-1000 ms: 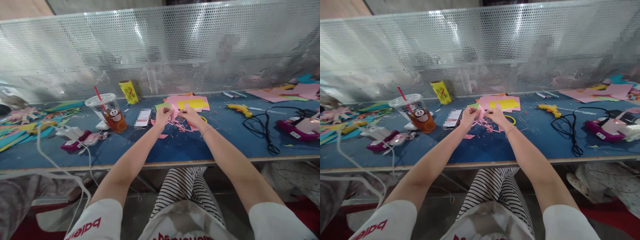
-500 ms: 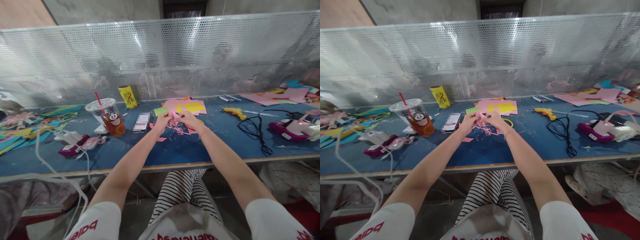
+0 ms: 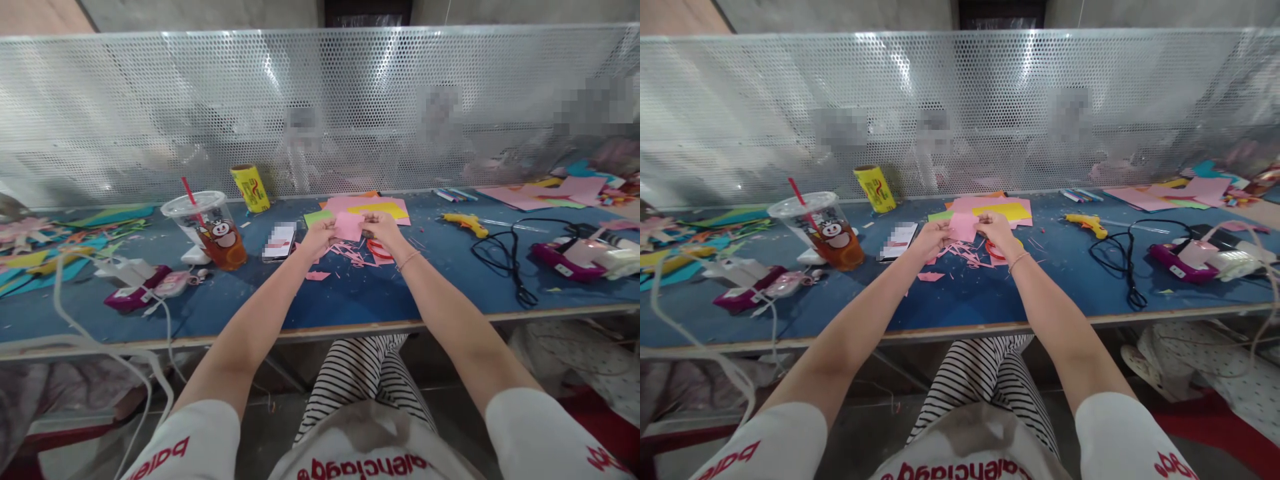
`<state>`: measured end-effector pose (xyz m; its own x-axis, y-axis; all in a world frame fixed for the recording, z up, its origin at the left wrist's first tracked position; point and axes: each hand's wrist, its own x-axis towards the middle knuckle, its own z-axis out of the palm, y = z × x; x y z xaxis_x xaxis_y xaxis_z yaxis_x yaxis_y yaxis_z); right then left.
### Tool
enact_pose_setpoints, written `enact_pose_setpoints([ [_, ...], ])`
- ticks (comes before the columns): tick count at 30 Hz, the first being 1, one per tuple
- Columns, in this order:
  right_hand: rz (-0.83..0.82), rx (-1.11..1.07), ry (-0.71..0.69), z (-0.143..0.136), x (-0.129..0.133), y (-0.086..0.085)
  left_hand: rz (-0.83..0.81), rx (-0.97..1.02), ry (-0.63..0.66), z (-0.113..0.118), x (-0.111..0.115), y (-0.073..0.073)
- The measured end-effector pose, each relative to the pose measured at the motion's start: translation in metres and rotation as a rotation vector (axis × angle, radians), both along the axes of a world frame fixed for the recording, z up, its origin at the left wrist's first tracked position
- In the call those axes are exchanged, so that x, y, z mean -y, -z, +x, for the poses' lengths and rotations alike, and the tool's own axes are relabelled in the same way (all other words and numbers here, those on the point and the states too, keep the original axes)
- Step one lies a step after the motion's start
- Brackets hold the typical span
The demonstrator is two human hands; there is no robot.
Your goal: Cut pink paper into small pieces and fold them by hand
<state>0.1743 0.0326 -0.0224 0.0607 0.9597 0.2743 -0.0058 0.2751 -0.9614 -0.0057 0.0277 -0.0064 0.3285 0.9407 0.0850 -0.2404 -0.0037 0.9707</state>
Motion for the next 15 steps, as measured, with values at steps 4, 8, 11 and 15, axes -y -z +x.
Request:
enact_pose_setpoints([
  [4,0.034,0.035,0.072,0.0041,-0.0025,-0.0013,-0.014,-0.015,0.001,-0.0004,-0.0007,0.0031],
  [8,0.099,0.121,0.088,0.0069,-0.0055,0.0001,-0.014,-0.068,0.02,0.0001,-0.0006,0.006],
  [11,0.13,0.143,0.057,0.0049,-0.0042,0.0001,-0.005,-0.084,0.007,0.0006,-0.0007,0.0069],
  [15,0.116,0.117,-0.03,0.0012,-0.0017,0.0009,0.003,-0.08,-0.005,0.0,-0.0018,0.0077],
])
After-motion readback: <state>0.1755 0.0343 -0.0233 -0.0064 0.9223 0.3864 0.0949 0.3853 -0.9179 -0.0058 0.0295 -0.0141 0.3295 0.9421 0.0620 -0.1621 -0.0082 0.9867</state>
